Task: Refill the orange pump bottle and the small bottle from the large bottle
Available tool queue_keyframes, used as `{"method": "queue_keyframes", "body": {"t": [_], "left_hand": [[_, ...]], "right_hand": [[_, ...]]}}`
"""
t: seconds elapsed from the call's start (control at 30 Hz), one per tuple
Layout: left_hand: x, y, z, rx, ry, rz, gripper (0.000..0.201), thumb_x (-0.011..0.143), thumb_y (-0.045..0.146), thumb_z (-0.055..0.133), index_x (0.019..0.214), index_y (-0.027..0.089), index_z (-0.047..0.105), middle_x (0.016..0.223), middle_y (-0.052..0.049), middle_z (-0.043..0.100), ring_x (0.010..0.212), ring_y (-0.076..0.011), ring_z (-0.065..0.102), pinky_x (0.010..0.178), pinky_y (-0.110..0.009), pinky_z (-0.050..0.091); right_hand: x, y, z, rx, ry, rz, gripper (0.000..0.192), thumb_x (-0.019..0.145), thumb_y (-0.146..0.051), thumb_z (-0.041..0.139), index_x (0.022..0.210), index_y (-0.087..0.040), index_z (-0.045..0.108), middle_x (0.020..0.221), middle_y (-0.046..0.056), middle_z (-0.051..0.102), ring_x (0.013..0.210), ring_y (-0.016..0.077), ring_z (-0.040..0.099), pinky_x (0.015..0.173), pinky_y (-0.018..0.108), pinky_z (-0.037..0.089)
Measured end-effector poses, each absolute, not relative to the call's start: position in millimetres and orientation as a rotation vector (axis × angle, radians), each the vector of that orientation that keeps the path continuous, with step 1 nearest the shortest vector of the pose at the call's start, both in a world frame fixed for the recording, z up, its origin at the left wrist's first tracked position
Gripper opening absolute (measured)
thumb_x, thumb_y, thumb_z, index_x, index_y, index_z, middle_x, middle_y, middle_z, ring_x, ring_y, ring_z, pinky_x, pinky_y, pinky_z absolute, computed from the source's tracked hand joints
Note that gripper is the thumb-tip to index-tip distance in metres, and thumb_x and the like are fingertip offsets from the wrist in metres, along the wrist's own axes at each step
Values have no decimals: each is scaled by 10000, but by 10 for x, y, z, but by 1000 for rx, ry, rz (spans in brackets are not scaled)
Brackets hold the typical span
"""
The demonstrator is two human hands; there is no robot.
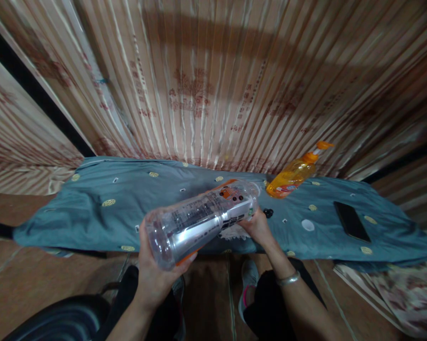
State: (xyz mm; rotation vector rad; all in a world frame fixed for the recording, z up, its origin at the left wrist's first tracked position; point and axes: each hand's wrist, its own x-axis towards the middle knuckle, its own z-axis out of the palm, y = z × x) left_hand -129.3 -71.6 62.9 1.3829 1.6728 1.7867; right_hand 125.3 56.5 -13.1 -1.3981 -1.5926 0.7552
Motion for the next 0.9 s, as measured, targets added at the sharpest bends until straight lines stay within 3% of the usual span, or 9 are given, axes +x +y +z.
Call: {"method": "queue_keyframes", "body": {"t": [0.2, 0.47, 0.67, 0.9], "left_hand": [[-1314, -719, 591, 1381, 1698, 1759, 895, 529, 568, 915, 1287, 238, 572, 1134, -87, 726, 994, -331, 747, 856, -485, 613], [-1290, -713, 642, 1393, 1685, 1796, 815, 557, 459, 902, 1256, 244, 544, 1153, -70, 721, 1020, -301, 743, 840, -407, 623], [-1315, -717, 632, 1378, 1674, 1754, 946, 501, 527, 933, 1302, 245, 518, 1146, -80, 720, 1004, -325, 754, 829, -456, 634], [-1303, -723, 635, 1325, 1609, 1768, 853, 539, 483, 925, 1276, 288, 544, 1151, -56, 738, 1022, -343, 762, 840, -484, 657]], "right_hand": [[1254, 559, -109, -1387, -1598, 764, 507, 650, -368, 812, 1085, -158, 656, 1110, 195, 793, 1026, 378, 769, 933, 536, 615], [1252, 567, -116, -1379, -1601, 753, 504, 648, -387, 811, 1067, -162, 647, 1096, 198, 794, 999, 376, 770, 914, 539, 616], [1249, 569, -116, -1387, -1595, 756, 493, 645, -383, 796, 1062, -167, 646, 1074, 190, 798, 952, 371, 777, 874, 528, 626], [1261, 566, -123, -1387, -1599, 781, 530, 650, -394, 819, 1099, -168, 646, 1102, 182, 797, 1001, 372, 772, 913, 534, 619]]}}
